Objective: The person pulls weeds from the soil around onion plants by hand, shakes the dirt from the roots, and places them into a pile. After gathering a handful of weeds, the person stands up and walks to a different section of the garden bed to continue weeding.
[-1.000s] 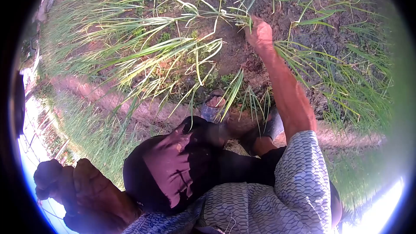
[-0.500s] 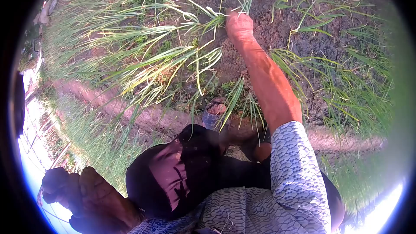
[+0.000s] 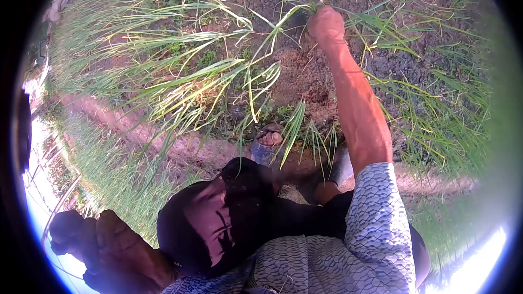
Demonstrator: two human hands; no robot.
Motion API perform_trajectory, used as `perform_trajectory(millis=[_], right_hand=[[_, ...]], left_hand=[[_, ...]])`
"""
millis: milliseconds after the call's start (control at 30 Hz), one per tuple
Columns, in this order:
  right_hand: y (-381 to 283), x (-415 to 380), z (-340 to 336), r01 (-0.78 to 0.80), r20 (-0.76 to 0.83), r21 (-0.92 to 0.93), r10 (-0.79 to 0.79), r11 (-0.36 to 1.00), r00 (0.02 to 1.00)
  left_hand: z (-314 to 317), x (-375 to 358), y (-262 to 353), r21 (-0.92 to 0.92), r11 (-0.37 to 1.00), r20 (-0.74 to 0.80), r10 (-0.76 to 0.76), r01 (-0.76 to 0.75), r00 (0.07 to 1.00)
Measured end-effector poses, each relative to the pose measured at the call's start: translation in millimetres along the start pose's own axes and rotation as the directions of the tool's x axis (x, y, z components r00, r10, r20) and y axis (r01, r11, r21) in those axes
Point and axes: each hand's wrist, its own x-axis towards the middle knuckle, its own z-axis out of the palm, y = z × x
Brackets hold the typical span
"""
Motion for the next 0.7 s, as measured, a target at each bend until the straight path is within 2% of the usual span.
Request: perform_trajectory(millis=[133,167,267,300,400,433,500,567,667,700], right_hand=[[-22.6,-7.4,7.6,0.099,0.068,-0.13,-0.091,0.987,0.994],[-34.2,-14.3,-0.9,0.101,0.152,-0.16,-0.076,0.982,0.986],[-41.0,-20.2,-3.0,0.128,0.252,-0.216,-0.072,0.968,0.965],[-36.4,-22.3,1.7,0.198,0.198,-0.245,-0.151,0.949,0.969],[-26.6,-22.8,3.6,0.363,0.227,-0.205,-0.316,0.909,0.921],[-15.5,-17.4,20.7,0.384,0.219,-0.1,-0.356,0.918,0.908],[-14.3,-10.6,25.4,0.088,0.186,0.085,-0.102,0.993,0.977],[-27.7,-18.0,-3.8,0.123,0.036,-0.009,-0.123,0.992,0.992],[-29.0,-3.9,8.7,0.09,0.078,-0.065,-0.085,0.994,0.993],[-27.1,-0.4,12.9,0.12,0.072,-0.019,-0.118,0.993,0.99]], left_hand=[[2.5,-0.3,0.1,0.054,0.999,-0.01,0.002,-0.001,1.0],[1.6,-0.2,-0.6,0.039,0.999,-0.006,0.009,-0.008,1.0],[-1.6,0.5,-1.2,0.004,1.0,0.011,0.006,-0.007,1.0],[-2.3,1.2,-1.5,-0.007,1.0,0.021,0.005,-0.005,1.0],[-3.6,0.8,-1.5,-0.02,0.999,0.023,0.031,-0.03,0.999],[-4.0,0.2,-1.0,-0.019,1.0,0.016,0.025,-0.024,1.0],[-3.4,0.0,0.0,-0.018,1.0,0.004,0.012,-0.012,1.0],[-4.6,1.6,-0.8,-0.053,0.999,0.036,0.014,-0.012,0.999],[1.8,1.5,-3.9,-0.016,0.999,0.019,0.042,-0.042,0.999],[4.0,1.3,-4.6,0.01,0.998,0.001,0.055,-0.055,0.999]])
